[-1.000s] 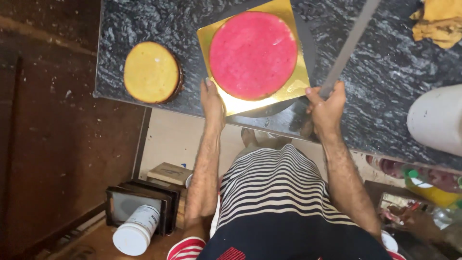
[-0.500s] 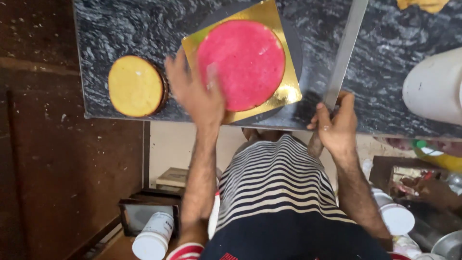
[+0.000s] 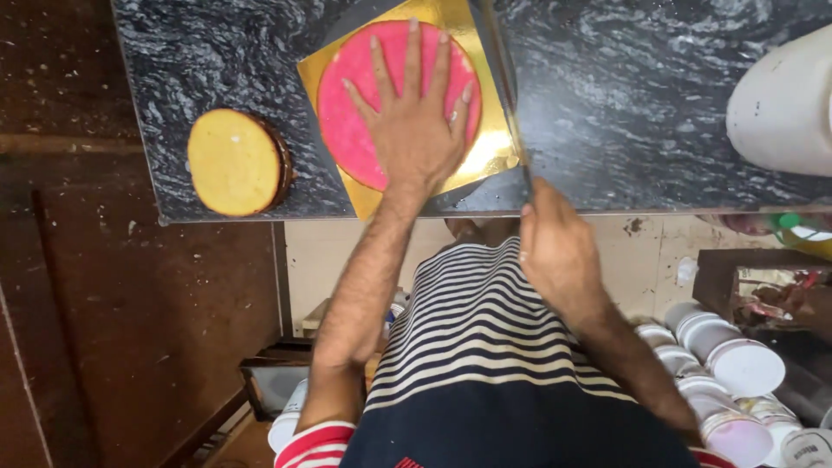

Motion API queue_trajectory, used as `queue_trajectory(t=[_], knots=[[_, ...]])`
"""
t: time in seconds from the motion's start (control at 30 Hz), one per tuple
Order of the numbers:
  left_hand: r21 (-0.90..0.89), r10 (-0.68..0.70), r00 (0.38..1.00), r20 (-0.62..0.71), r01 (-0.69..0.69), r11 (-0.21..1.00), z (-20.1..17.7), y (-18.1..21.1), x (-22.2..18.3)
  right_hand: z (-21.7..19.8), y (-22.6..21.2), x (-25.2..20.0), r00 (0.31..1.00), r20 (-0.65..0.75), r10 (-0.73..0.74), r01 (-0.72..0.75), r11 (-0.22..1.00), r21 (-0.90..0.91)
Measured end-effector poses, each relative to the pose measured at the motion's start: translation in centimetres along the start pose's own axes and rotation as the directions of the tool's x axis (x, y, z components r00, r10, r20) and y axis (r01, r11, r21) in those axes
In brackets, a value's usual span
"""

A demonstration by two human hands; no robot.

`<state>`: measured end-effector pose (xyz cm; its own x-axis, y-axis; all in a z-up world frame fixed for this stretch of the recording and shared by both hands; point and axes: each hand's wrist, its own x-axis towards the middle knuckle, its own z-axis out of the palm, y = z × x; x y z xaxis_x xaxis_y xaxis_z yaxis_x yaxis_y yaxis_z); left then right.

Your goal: Apply white icing to cake layers and stack them on a cake board.

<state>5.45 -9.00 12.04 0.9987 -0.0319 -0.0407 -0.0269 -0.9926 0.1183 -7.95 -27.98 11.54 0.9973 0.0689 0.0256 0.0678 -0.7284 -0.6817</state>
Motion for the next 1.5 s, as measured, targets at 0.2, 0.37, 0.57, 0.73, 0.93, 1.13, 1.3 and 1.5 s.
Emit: queue_trajectory(t=[0.2,0.37,0.57,0.73,0.93,1.13,1.3,1.5], knots=[[0.042,-0.055,0.996,0.071,0.052,0.998,-2.2,-0.2,-0.5,-1.1,-1.7,-0.4,0.998,0.014,-0.056,0.055,0.998,0.026],[0.07,-0.177,0.984,-0.002,0.176,0.982,1.7,-6.1,-1.0,-1.9,0.0,-0.8,0.999,0.037,-0.004,0.004,1.0,0.005],[0.017,-0.164,0.986,0.021,0.163,0.986,0.7,-5.8,-1.0,-2.7,0.8,-0.5,0.999,-0.048,0.01,-0.008,0.998,0.057],[0.058,-0.101,0.993,0.056,0.098,0.993,0.8,-4.4,-0.5,-3.0,1.3,-0.8,0.999,-0.042,0.011,-0.008,0.998,0.055],[-0.079,-0.032,0.999,-0.027,0.03,0.996,0.3,-3.6,-0.6,-1.9,0.9,-0.7,0.999,-0.027,-0.019,0.019,1.0,-0.003],[-0.051,0.01,0.999,-0.051,-0.012,0.999,0.9,0.9,0.8,-0.4,-2.2,-0.2,0.993,0.113,0.02,-0.016,0.999,-0.031],[-0.03,-0.006,0.999,-0.033,0.005,1.0,0.9,1.2,0.5,-0.8,-3.3,-1.4,0.993,0.112,0.05,-0.042,0.997,-0.069],[-0.021,-0.009,0.997,-0.08,0.007,1.0,1.5,1.0,0.6,-0.7,-3.5,-2.6,0.991,0.133,0.034,-0.02,0.994,-0.105]])
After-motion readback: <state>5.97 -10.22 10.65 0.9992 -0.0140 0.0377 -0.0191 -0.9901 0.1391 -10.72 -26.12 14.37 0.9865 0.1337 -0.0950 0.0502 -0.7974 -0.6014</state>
